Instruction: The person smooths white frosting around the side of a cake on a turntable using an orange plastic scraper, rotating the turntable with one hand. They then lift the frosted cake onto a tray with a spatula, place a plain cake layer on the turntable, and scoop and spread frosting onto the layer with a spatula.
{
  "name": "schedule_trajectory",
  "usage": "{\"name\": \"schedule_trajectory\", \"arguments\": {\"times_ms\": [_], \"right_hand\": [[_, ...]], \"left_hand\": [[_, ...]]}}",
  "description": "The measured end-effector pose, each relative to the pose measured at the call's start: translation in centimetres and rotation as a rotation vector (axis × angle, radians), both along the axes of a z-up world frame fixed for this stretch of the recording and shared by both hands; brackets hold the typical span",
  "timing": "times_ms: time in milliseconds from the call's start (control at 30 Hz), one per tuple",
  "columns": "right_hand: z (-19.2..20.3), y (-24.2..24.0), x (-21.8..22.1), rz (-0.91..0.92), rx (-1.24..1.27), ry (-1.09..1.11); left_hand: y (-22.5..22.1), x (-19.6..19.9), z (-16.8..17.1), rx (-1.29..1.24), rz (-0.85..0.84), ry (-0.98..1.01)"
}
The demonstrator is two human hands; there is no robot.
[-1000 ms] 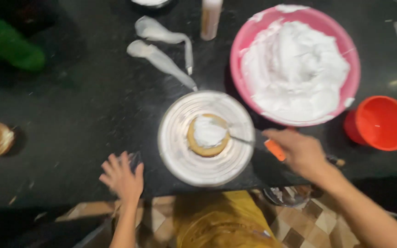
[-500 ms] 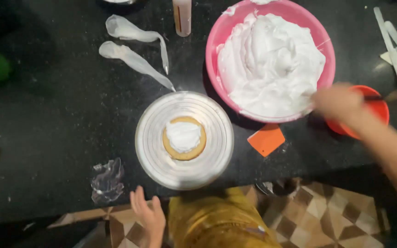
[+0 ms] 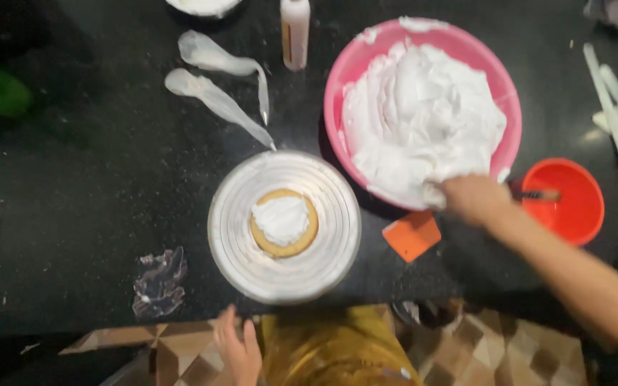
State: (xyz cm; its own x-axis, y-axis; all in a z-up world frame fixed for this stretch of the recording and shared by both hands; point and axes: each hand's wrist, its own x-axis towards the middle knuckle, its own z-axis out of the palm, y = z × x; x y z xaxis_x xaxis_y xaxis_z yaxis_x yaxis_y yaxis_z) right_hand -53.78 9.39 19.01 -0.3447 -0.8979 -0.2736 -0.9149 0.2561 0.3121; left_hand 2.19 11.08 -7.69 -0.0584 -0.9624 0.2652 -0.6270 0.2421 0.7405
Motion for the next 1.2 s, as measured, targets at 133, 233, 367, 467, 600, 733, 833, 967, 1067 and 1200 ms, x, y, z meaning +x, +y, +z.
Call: {"name": "schedule_trajectory", "arguments": {"times_ms": [133,233,367,467,600,733,833,967,1067,1200], "right_hand": [[1.4,1.1,-0.3,0.013,0.088,-0.207],[-0.2,1.7,-1.8,-0.086,0.209,-0.022],[-1.4,0.3,-1.1,-0.126,0.087,-0.141],[-5.9,0.2,-3.4,0.223,-0.096,-0.127],[0.4,4.0,0.7,-0.024,0.084,-0.251],[3.5,2.1,0.1,0.024,0.134,-0.236],[2.4,1.0,0.4,0.002,0.111,-0.192],[1.0,1.2,1.1,0.094,0.13,-0.259],[-0.2,4.0,-4.3,0.03,0.057,-0.243],[1.0,4.2,-2.7,-0.049,0.242,-0.134]], "left_hand": [[5.0,-1.9,-3.4,0.518,-0.272,0.017],[3.2,-9.9,3.9,0.76,-0.705,0.268],[2.5,-26.5,2.8,1.071,-1.004,1.232],[-1.8,-37.1,8.6,1.222,-0.445,1.451],[-1.3,-39.9,9.2,1.237,-0.262,1.653],[-2.3,-42.2,8.4,1.235,-0.441,1.578],[-1.7,-40.0,7.9,1.222,-0.479,1.49],[-3.4,-39.9,8.5,1.098,-0.403,1.604],[-1.7,-38.6,6.8,1.108,-0.391,1.614],[-3.3,-40.7,6.7,1.062,-0.42,1.65]]}}
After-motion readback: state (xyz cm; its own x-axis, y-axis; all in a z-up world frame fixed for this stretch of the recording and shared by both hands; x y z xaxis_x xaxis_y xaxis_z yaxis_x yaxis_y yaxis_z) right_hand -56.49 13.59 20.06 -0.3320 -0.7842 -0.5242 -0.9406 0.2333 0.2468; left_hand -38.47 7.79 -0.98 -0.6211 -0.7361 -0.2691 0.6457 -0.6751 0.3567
